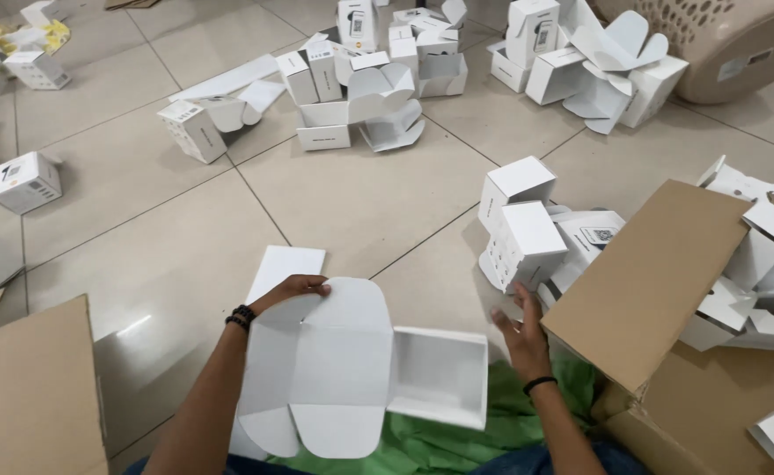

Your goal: The person packs instruction manuals and product components into small cardboard boxes.

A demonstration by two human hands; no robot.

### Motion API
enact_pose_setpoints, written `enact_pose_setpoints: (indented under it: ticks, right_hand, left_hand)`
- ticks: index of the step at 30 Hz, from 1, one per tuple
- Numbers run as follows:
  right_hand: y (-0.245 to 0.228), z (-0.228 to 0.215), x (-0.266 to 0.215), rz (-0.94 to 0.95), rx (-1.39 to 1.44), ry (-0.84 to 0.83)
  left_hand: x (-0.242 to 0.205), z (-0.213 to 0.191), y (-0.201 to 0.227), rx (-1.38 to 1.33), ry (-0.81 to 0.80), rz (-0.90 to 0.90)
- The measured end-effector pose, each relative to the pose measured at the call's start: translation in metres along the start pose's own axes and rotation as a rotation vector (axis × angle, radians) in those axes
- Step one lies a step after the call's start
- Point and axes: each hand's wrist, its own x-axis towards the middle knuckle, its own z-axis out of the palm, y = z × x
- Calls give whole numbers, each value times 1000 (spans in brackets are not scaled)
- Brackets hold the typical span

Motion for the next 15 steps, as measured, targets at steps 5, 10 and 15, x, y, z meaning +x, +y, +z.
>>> enact_pose_setpoints:
  ticks: [5, 10, 15]
  right_hand:
    - [-55, 37, -37, 62, -292, -744]
    - [-3, 51, -40, 136, -683, -864]
    - [63, 50, -24, 104, -578, -355]
  left_hand:
    - [7, -2, -3, 64, -143, 217]
    - [-27, -18, 25, -136, 29, 252]
    - [-57, -41, 25, -249, 430, 189]
